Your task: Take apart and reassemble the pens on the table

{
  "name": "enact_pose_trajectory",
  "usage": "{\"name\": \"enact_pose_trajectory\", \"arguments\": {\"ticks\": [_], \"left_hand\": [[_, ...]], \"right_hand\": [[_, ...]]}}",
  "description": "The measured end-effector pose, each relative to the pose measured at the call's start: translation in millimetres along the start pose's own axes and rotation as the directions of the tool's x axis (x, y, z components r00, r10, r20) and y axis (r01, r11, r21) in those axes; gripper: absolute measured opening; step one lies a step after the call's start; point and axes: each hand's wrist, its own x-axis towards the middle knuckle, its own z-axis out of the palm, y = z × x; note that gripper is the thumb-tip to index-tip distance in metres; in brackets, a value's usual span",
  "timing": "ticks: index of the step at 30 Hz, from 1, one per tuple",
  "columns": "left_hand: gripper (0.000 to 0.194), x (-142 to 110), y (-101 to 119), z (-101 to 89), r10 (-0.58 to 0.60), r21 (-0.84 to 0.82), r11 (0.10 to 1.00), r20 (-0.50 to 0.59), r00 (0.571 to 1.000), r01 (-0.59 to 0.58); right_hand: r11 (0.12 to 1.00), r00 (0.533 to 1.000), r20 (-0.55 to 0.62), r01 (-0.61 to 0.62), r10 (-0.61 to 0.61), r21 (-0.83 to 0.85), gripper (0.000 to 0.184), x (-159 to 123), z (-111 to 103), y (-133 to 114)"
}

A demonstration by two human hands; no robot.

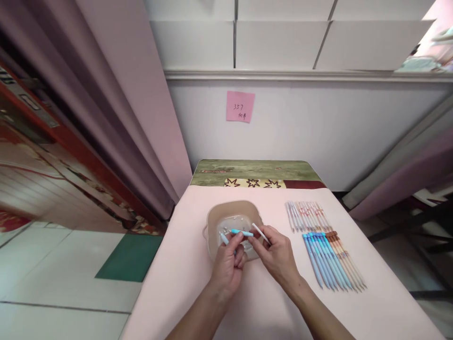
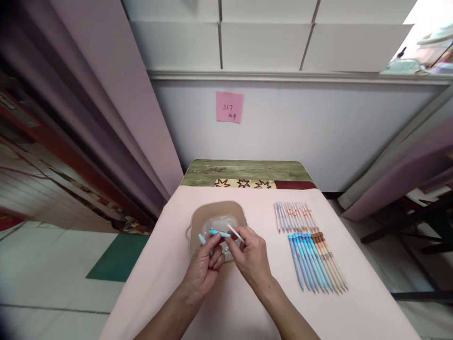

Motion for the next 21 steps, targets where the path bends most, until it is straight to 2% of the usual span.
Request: {"name": "enact_pose_trajectory", "arguments": {"ticks": [5,7,9,11,13,21], "left_hand": [[0.037,-1.9,-0.9,-3.4,0.031,0.059,0.998,-0.016,0.999,-0.030],[0.037,0.7,-0.4,-7.4,0.021,0.043,0.999,-0.066,0.998,-0.018],[0.029,4.3,-0.2,-11.4,0.007,0.010,1.000,-0.133,0.991,-0.005],[0.021,7.3,-0.4,-13.9,-0.006,-0.014,1.000,-0.174,0.985,0.003],[0.018,8.8,-0.9,-14.3,-0.012,-0.011,1.000,-0.167,0.986,0.010],[0.022,5.9,0.0,-8.8,-0.023,0.032,0.999,-0.115,0.993,0.027]], "right_hand": [[0.977,0.996,0.005,-0.092,0.093,0.193,0.019,1.6,-5.0,4.4],[0.987,0.995,-0.064,-0.072,0.082,0.145,0.019,3.5,-10.0,-0.1],[0.999,0.990,-0.137,-0.026,0.029,0.021,0.017,6.0,-13.6,-5.5],[0.995,0.990,-0.137,0.028,-0.041,-0.100,0.011,8.9,-13.7,-8.5],[0.988,0.992,-0.114,0.037,-0.055,-0.153,0.008,11.9,-10.6,-7.8],[0.996,0.994,-0.058,-0.089,0.090,0.028,0.020,16.5,-5.4,3.2]]}}
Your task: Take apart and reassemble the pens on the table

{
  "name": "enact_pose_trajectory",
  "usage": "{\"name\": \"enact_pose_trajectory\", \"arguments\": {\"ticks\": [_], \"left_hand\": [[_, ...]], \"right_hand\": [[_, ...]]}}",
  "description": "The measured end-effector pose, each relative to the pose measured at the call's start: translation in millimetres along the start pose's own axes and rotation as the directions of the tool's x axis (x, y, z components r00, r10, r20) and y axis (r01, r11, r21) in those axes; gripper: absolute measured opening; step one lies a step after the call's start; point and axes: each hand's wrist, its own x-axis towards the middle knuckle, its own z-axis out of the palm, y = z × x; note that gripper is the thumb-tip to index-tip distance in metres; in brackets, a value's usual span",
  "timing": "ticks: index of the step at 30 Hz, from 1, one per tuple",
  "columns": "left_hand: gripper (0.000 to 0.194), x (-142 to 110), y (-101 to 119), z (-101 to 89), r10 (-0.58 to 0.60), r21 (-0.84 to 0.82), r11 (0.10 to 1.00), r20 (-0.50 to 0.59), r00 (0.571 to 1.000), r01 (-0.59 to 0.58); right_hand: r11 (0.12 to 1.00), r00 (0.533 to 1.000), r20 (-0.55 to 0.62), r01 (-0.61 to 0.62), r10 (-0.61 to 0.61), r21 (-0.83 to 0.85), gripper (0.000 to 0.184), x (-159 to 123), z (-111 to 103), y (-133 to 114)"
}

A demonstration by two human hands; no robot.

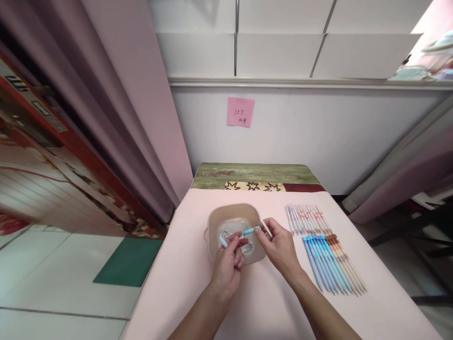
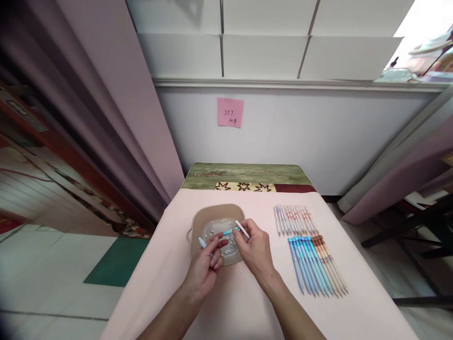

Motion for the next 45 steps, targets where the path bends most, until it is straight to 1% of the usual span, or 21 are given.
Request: {"name": "enact_pose_trajectory", "arguments": {"ticks": [2,5,7,10,13,16,18,21,23,30,34,38,42,45], "left_hand": [[0.023,-0.6,0.1,1.5,-0.010,-0.005,1.000,0.037,0.999,0.010],[0.023,-1.3,0.2,3.4,0.003,-0.014,1.000,0.072,0.997,-0.002],[0.023,-2.0,0.2,4.0,0.004,-0.018,1.000,0.078,0.997,-0.002],[0.024,-3.3,0.2,4.2,-0.045,-0.023,0.999,0.114,0.992,0.048],[0.022,-4.1,0.7,4.3,-0.065,-0.028,0.997,0.142,0.988,0.070],[0.021,-3.6,2.7,3.6,-0.041,-0.019,0.999,0.133,0.990,0.044],[0.024,-3.2,4.6,2.9,-0.041,-0.002,0.999,0.128,0.991,0.042],[0.027,-3.3,6.8,2.6,-0.054,0.017,0.998,0.128,0.990,0.052],[0.026,-3.9,7.5,3.3,-0.060,0.016,0.998,0.132,0.989,0.058],[0.025,-5.9,6.5,6.8,-0.056,0.036,0.998,0.167,0.984,0.051],[0.024,-3.7,4.4,5.9,-0.029,0.053,0.998,0.144,0.989,0.021],[0.024,-0.1,4.6,5.6,0.002,-0.007,1.000,0.134,0.991,-0.001],[0.022,0.8,10.6,7.9,-0.003,-0.096,0.995,0.084,0.996,0.011],[0.019,1.2,16.7,9.2,-0.040,-0.158,0.986,0.118,0.992,0.059]], "right_hand": [[0.999,1.000,0.014,-0.014,0.014,0.043,0.025,0.8,-1.8,1.7],[0.999,0.999,0.039,-0.018,0.017,0.049,0.031,1.7,-2.9,2.3],[0.998,0.999,0.036,-0.016,0.014,0.056,0.032,2.1,-1.9,0.5],[0.991,1.000,0.027,-0.009,0.006,0.131,0.030,3.8,1.5,-4.2],[0.980,0.998,0.070,-0.013,-0.001,0.200,0.032,8.4,4.1,-7.4],[0.951,0.992,0.116,-0.090,0.058,0.297,0.035,14.8,3.9,-6.4],[0.939,0.991,0.099,-0.121,0.094,0.321,0.036,18.2,2.6,-4.6],[0.958,0.996,0.046,-0.083,0.073,0.275,0.035,20.3,0.8,-3.0],[0.964,0.998,0.035,-0.068,0.061,0.256,0.036,20.4,0.3,-3.1],[0.962,0.997,0.017,-0.079,0.077,0.260,0.037,23.8,0.8,-3.2],[0.956,0.996,0.001,-0.089,0.093,0.281,0.036,23.5,1.8,-3.9],[0.954,0.996,-0.025,-0.077,0.088,0.290,0.034,18.2,6.1,-5.3],[0.975,0.997,-0.046,-0.047,0.059,0.217,0.030,12.6,13.7,-7.8],[0.983,0.999,-0.022,-0.043,0.048,0.176,0.027,10.6,21.4,-13.5]]}}
